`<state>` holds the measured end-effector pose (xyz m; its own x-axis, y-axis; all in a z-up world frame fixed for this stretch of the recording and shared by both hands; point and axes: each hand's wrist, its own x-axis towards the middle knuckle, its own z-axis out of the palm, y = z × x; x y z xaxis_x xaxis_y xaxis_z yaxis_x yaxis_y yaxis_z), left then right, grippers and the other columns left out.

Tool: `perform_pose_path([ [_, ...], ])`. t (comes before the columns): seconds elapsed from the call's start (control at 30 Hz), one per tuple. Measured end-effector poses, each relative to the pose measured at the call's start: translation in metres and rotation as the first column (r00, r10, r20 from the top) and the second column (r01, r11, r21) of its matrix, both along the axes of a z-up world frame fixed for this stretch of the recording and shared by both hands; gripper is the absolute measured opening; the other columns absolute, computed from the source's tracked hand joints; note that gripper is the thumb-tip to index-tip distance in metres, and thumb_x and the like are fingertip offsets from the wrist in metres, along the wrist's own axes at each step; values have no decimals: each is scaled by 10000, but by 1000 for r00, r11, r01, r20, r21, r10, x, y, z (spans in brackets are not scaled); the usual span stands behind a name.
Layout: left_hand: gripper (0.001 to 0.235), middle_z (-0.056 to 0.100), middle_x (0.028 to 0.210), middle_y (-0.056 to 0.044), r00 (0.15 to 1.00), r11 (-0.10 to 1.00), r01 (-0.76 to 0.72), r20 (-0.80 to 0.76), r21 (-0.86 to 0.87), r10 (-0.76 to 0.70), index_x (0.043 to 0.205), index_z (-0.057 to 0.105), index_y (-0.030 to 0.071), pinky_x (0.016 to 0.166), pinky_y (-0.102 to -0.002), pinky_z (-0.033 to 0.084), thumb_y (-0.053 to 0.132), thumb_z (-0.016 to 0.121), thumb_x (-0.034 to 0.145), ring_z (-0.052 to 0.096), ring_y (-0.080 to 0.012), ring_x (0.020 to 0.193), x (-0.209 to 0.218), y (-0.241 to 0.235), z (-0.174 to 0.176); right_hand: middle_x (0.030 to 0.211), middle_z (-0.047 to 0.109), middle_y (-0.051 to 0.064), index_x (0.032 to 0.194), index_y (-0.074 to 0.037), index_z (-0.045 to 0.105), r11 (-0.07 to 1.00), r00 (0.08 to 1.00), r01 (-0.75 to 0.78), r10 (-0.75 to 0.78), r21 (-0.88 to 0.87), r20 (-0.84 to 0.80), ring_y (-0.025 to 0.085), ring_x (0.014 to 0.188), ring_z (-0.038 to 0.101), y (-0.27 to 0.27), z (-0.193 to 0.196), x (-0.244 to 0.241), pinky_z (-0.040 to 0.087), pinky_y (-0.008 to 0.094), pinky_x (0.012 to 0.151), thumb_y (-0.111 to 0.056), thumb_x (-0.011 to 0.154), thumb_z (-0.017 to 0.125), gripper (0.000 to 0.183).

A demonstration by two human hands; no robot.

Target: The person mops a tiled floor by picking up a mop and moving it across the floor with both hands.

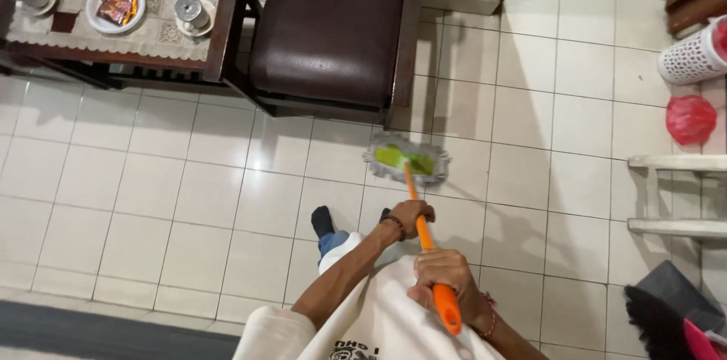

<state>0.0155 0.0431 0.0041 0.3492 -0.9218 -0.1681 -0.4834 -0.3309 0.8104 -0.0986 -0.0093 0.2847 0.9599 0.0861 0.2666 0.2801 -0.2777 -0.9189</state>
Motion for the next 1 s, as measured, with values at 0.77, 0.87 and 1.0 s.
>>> perform_pose_path([
  [0.77,339,699,1128,-76,957,948,286,6,142,-290,1106,733,229,893,-484,555,171,747,772,675,-326,1087,-74,-53,14,562,463,25,622,-63,471,973,974,225,-227,56,19,187,504,460,-34,53,-66,417,346,567,-136,895,630,325],
  [0.87,282,701,1140,-63,946,947,320,-59,-7,-320,1078,728,208,877,-455,570,164,741,799,691,-314,1056,-92,-81,-18,569,488,31,621,-64,486,977,979,203,-200,-67,38,200,503,488,-23,23,-67,432,357,529,-167,899,666,346],
  [1.0,235,706,1120,-69,933,933,343,-77,-112,-352,1069,733,191,916,-425,569,160,724,837,698,-305,1051,-91,-93,-70,583,514,45,631,-46,518,977,982,186,-180,-109,63,212,508,509,-15,-9,-48,443,367,511,-195,907,711,368],
])
